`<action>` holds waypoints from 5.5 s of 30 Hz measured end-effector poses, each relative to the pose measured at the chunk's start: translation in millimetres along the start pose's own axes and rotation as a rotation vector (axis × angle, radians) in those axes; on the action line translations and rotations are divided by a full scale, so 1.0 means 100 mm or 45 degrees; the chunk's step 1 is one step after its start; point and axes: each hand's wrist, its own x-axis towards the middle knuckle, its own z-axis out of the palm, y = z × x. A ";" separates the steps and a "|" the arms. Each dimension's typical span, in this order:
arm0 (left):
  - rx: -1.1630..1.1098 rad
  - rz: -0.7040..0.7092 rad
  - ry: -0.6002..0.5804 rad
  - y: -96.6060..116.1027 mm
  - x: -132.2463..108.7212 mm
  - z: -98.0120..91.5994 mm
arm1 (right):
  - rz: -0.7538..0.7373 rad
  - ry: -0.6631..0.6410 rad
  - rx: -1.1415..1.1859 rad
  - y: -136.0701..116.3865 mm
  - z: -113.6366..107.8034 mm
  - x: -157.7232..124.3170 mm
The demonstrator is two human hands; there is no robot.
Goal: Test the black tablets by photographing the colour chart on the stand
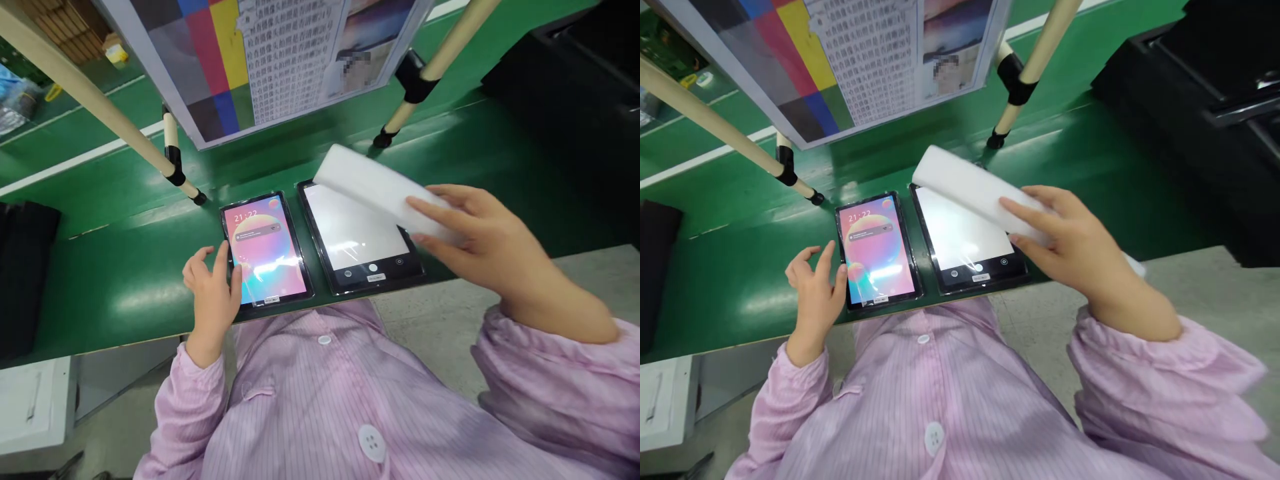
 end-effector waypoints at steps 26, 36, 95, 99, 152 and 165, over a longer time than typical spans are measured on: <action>-0.090 0.296 -0.206 0.10 0.06 -0.06 | -0.053 -0.055 -0.039 -0.07 0.07 -0.19; -0.217 0.344 -0.204 0.23 -0.92 0.17 | -0.256 -0.266 -0.016 -0.09 0.26 0.03; -0.227 1.003 -0.298 1.45 -0.10 0.19 | 0.401 -0.134 -0.068 0.71 -0.09 -1.01; -0.221 0.971 -0.336 1.31 -0.16 0.18 | 0.404 -0.174 -0.065 0.71 -0.12 -1.00; -0.489 0.181 -0.499 1.02 -0.48 0.13 | 1.016 0.262 1.539 0.16 0.78 -0.18; -1.422 -0.266 -0.837 1.61 -0.04 0.10 | 1.270 -0.022 1.470 -0.09 0.17 0.23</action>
